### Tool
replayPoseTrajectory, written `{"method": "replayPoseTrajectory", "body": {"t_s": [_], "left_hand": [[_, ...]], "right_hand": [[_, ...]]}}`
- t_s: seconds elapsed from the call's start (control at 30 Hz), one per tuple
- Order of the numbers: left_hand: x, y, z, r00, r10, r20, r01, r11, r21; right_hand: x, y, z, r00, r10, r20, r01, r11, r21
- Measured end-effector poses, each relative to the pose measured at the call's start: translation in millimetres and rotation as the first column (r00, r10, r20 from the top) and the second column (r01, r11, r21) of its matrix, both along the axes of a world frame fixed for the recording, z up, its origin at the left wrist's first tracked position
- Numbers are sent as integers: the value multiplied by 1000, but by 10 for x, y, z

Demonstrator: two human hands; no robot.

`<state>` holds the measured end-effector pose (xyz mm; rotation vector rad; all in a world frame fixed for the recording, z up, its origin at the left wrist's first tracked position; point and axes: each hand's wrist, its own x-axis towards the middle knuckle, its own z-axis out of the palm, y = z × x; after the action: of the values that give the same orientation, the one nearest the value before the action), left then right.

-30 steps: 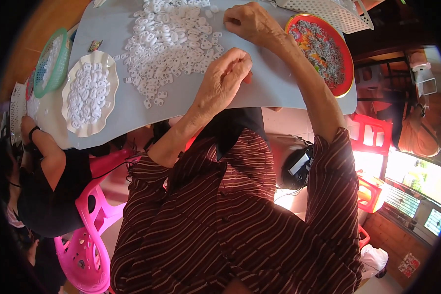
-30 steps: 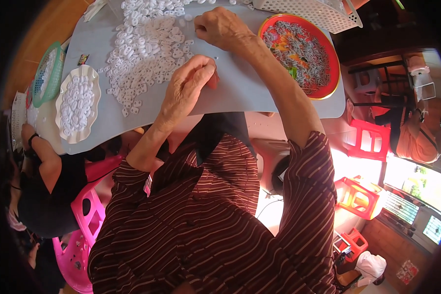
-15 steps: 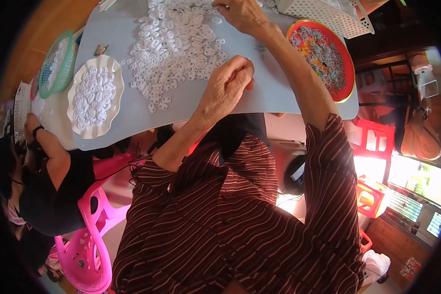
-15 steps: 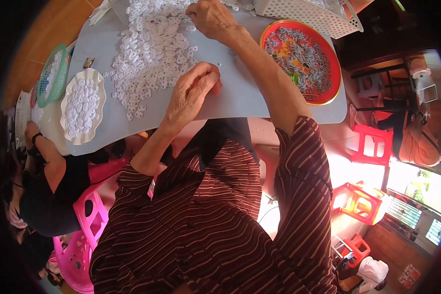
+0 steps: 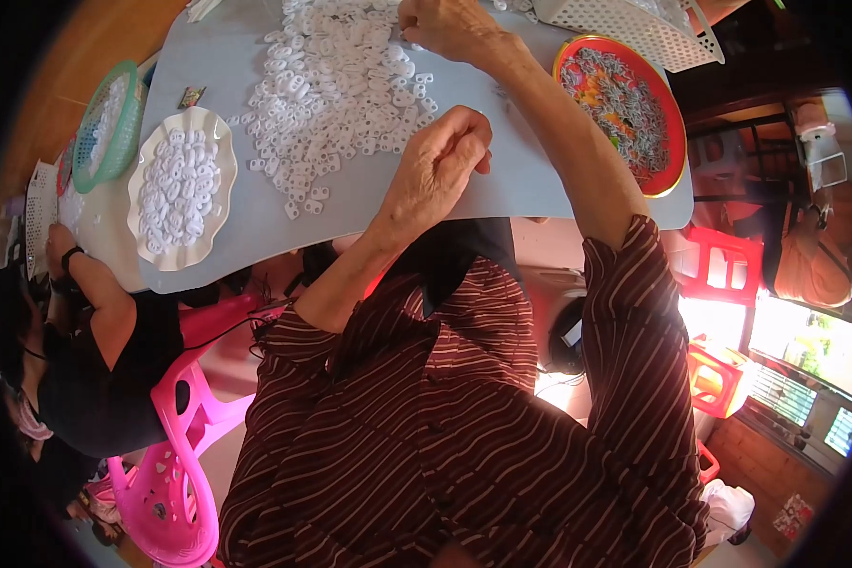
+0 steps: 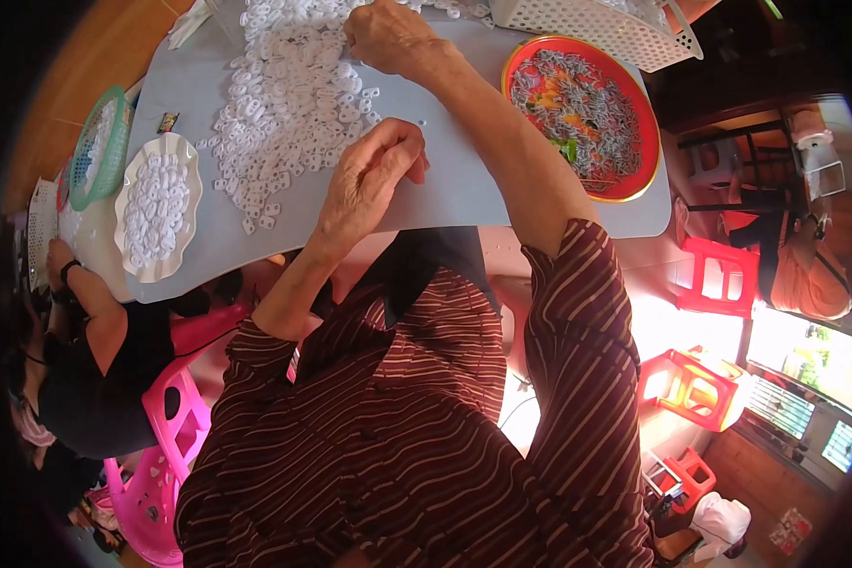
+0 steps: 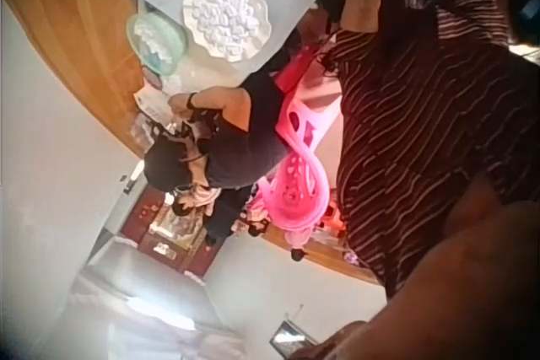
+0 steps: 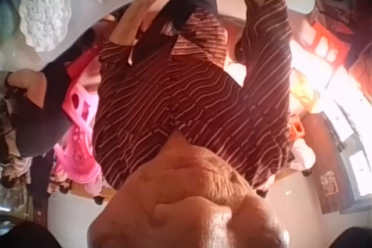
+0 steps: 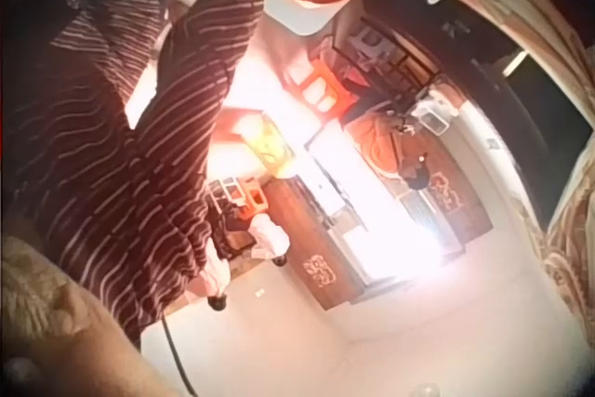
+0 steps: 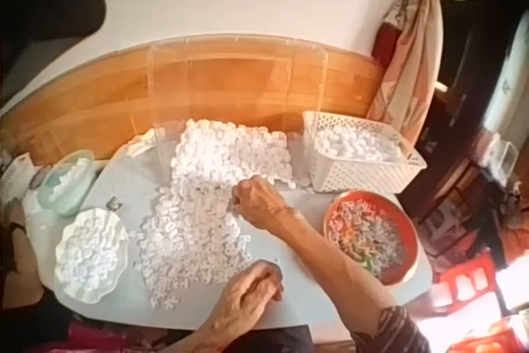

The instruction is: Assembling small white plastic parts by hand on a table.

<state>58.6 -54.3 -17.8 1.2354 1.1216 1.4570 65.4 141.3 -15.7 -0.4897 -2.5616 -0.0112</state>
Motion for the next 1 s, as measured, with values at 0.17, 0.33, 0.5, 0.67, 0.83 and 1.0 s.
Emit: {"method": "replayPoseTrajectory", "body": {"t_s": [0.17, 0.33, 0.5, 0.67, 0.83, 1.0], "left_hand": [[-18, -13, 6, 999, 29, -18, -29, 1000, 0], [-28, -24, 11, 999, 35, -16, -35, 999, -17], [-29, -18, 14, 996, 82, -48, -84, 995, -44], [-116, 24, -62, 980, 195, 26, -197, 976, 88], [-94, 66, -50, 944, 329, 1, -329, 943, 49], [-104, 58, -71, 937, 321, -137, -312, 946, 82]], "right_hand": [[-22, -60, 63, 994, 113, 9, -109, 974, -201], [21, -48, 27, 990, 120, -73, -139, 920, -366], [241, -235, 148, 975, 89, -202, -176, 866, -468], [695, -564, 446, 982, -69, -177, -71, 731, -679], [1036, -771, 270, 971, -124, -205, -116, 504, -856], [1141, -938, 117, 944, -169, -283, -193, 413, -890]]}}
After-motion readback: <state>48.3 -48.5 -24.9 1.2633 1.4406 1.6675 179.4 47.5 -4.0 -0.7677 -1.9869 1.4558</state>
